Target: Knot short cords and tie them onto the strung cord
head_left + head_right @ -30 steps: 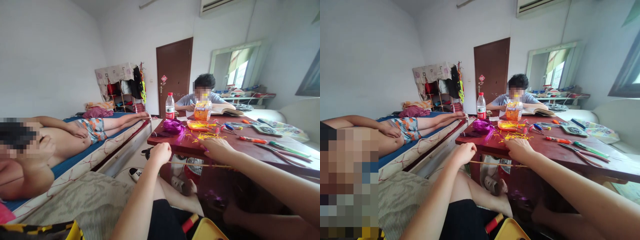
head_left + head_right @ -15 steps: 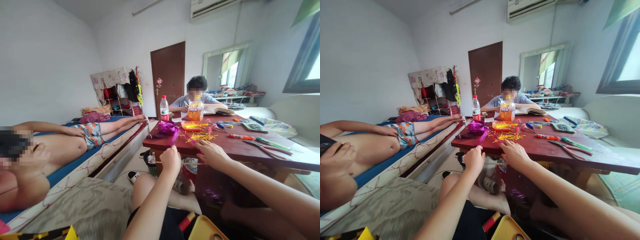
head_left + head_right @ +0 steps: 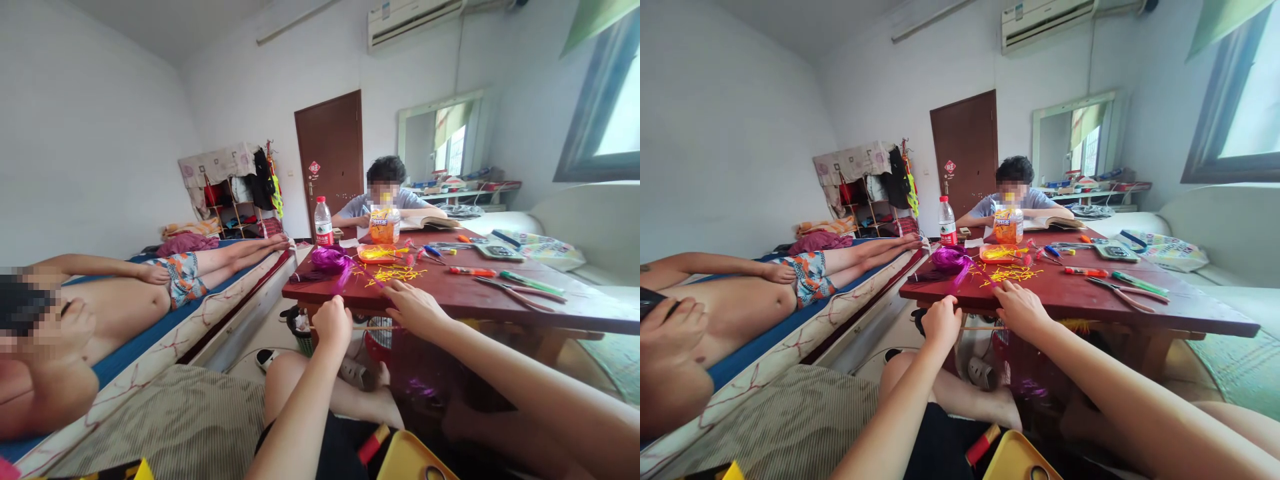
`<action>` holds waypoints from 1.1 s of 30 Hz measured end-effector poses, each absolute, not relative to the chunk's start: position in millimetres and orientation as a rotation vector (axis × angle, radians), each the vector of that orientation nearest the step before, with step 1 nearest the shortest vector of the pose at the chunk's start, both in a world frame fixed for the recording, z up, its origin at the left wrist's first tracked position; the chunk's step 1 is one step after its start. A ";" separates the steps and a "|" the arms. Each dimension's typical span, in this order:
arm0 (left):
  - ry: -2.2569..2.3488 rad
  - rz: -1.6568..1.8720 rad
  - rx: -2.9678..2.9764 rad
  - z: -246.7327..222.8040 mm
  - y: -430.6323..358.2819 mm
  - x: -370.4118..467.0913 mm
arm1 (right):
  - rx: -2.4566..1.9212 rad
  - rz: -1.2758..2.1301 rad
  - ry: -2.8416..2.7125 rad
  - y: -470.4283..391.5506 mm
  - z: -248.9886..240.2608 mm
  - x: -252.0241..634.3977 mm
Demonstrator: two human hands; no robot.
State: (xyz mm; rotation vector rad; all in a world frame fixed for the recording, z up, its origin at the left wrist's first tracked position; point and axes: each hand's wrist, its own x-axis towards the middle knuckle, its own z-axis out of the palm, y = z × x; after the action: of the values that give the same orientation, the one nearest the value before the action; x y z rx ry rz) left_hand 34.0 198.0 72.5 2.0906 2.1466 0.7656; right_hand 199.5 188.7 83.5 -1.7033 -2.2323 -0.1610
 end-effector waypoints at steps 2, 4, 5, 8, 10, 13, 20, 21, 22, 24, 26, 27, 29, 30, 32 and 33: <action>2.105 0.783 2.030 67.8 199.0 33.1 | -1.678 -0.086 -2.193 189.9 83.0 199.9; 2.034 0.805 1.961 64.9 199.7 32.8 | -1.642 0.012 -2.136 190.6 83.6 200.8; 1.988 0.818 1.920 65.1 200.4 32.8 | -1.620 0.070 -2.099 190.4 84.3 201.1; 1.787 0.852 1.776 74.1 205.7 33.3 | -1.525 0.276 -1.949 185.4 86.1 198.2; 1.612 0.860 1.657 86.0 212.1 33.1 | -1.442 0.460 -1.822 179.2 85.1 189.2; 1.372 0.858 1.461 105.5 222.6 30.0 | -1.291 0.848 -1.611 171.3 81.2 164.1; 1.098 0.875 1.111 120.0 227.6 8.2 | -0.714 1.284 -0.827 175.7 114.5 152.6; 1.084 0.882 1.074 118.4 227.0 4.6 | -0.656 1.262 -0.708 173.5 124.4 165.9; 1.074 0.892 1.039 116.4 226.6 1.4 | -0.608 1.231 -0.603 169.4 134.4 182.2; 1.069 0.918 0.980 111.6 227.1 -3.3 | -0.551 1.145 -0.434 155.9 153.5 219.1; 1.077 0.947 0.939 106.9 228.8 -5.7 | -0.521 1.031 -0.334 138.1 170.0 253.1; 1.084 0.965 0.927 104.9 229.5 -6.2 | -0.516 0.979 -0.308 128.7 176.4 266.3; 1.104 1.013 0.925 101.4 227.3 -5.7 | -0.527 0.845 -0.321 110.8 182.9 281.4; 1.115 1.048 0.936 99.7 222.9 -4.6 | -0.547 0.775 -0.370 102.5 182.1 282.3; 1.131 1.143 0.985 95.3 203.8 -0.3 | -0.674 0.633 -0.594 87.2 170.3 270.8; 1.133 1.204 1.021 91.9 188.7 2.9 | -0.767 0.563 -0.758 80.2 159.3 259.2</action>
State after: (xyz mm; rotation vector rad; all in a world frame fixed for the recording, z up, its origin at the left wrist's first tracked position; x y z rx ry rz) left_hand 2.9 188.7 91.9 1.0206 1.1333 1.2044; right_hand 259.2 80.2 159.3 -0.7671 -0.7580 0.5628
